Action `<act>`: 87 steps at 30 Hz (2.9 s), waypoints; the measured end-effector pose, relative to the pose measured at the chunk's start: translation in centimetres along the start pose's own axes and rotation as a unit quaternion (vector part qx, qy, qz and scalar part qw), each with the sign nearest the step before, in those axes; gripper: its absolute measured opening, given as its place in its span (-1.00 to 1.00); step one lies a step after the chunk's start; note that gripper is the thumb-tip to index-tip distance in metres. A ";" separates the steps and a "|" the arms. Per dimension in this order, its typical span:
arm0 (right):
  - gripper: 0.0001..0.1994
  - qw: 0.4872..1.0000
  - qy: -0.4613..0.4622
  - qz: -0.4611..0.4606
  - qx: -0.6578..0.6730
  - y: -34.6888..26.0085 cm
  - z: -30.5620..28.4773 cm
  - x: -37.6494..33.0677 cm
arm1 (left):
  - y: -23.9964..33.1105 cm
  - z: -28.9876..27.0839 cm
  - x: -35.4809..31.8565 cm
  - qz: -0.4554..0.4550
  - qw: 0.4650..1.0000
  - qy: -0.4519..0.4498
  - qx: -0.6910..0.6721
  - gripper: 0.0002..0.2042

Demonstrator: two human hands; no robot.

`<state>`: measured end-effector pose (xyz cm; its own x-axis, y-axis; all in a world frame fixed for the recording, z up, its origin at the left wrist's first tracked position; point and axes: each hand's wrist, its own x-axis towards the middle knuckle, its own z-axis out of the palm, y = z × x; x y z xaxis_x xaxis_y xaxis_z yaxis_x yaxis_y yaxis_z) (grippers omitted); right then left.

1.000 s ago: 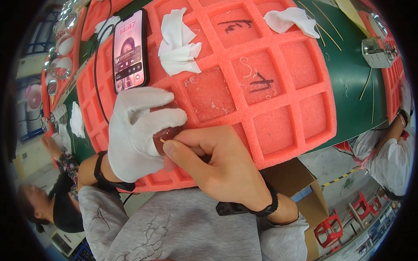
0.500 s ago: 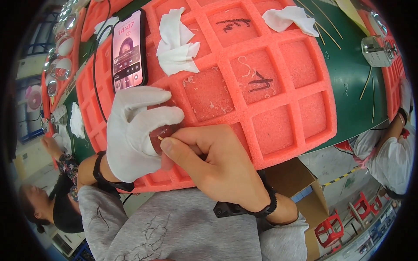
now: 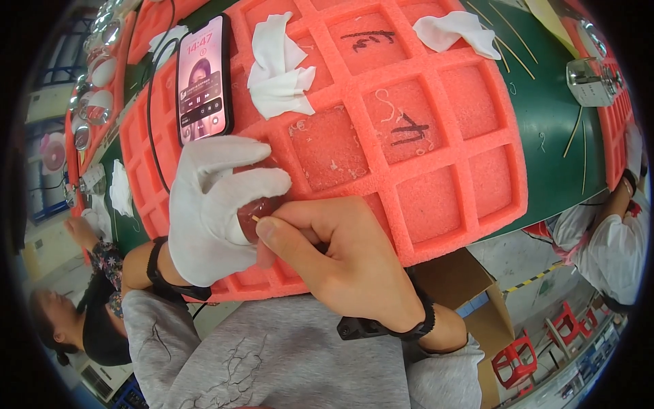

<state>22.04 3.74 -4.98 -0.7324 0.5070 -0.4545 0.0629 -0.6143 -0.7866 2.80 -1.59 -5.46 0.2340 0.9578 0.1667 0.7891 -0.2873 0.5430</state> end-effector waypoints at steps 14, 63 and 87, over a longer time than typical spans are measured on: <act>-0.66 0.995 0.039 -0.084 0.033 1.4 -0.9 0.0 | -0.9 -0.8 0.7 0.014 0.991 -0.007 -0.133 -0.57; -0.85 0.868 0.188 -0.384 -0.254 2.9 0.3 0.4 | 0.3 -0.6 1.0 -0.027 0.999 0.009 -0.038 -0.43; -0.88 0.759 0.149 -0.556 -0.303 3.5 -0.1 2.6 | -0.1 -0.3 0.8 -0.033 0.998 0.005 -0.059 -0.45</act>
<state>20.48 2.98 -8.96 -0.3813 0.6782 0.6282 -0.1152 0.6393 -0.7602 2.78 -0.83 -5.15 0.1785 0.9746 0.1352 0.7298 -0.2233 0.6461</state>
